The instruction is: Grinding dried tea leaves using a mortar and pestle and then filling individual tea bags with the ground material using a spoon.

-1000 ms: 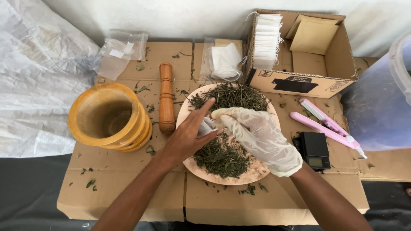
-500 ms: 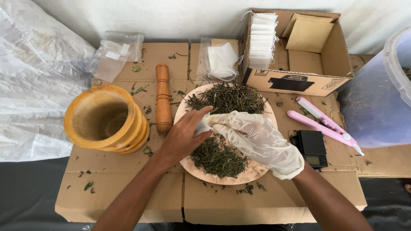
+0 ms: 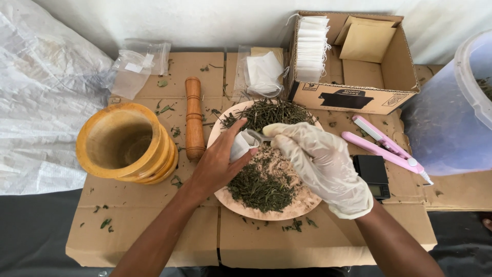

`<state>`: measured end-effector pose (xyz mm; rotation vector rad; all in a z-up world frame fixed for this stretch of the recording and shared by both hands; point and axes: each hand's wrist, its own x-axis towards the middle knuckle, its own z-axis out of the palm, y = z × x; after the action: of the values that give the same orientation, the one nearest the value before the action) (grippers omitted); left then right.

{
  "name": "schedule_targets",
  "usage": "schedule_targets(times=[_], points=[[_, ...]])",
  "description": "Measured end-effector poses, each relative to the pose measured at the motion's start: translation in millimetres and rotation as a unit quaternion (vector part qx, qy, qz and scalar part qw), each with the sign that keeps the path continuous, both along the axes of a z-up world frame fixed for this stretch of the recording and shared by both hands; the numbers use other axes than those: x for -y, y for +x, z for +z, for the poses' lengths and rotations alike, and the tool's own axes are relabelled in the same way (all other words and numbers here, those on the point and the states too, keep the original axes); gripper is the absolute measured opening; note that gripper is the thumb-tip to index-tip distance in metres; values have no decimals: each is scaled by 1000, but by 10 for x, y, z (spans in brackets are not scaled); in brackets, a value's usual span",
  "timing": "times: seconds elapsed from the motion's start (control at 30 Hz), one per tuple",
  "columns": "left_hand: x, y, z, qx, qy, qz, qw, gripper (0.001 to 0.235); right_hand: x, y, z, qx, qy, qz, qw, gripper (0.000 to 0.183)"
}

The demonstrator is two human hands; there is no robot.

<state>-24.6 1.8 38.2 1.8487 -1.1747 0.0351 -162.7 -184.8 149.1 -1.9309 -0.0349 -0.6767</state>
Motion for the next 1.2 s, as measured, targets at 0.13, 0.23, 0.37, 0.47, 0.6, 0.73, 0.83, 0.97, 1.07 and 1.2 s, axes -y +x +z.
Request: schedule_targets(times=[0.13, 0.23, 0.37, 0.47, 0.6, 0.73, 0.83, 0.97, 1.07, 1.2], points=[[7, 17, -14, 1, -7, 2, 1000, 67, 22, -49, 110, 3, -12, -31, 999, 16], [11, 17, 3, 13, -18, 8, 1000, 68, 19, -79, 193, -25, -15, -70, 997, 21], [-2, -6, 59, 33, -19, 7, 999, 65, 106, -99, 96, -33, -3, -94, 995, 23], [-12, 13, 7, 38, -15, 6, 999, 65, 109, -88, 71, -37, -18, -97, 994, 24], [-4, 57, -82, 73, -11, -2, 997, 65, -75, -46, 226, -22, 7, -93, 995, 24], [7, 72, -92, 76, -10, -3, 997, 66, -58, -58, 196, -42, 18, -127, 991, 26], [-11, 54, -71, 75, -11, 0, 997, 67, 34, -51, 126, -18, -18, -146, 989, 24], [-22, 44, -43, 80, -3, -3, 997, 69, 1, -87, 135, -36, -8, -128, 991, 25], [-14, 78, -61, 94, -2, 2, 996, 68, -23, -80, 162, -40, -9, -119, 992, 25], [-33, 42, -66, 87, 8, -1, 996, 68, -139, -55, 230, -36, -9, -102, 994, 23]])
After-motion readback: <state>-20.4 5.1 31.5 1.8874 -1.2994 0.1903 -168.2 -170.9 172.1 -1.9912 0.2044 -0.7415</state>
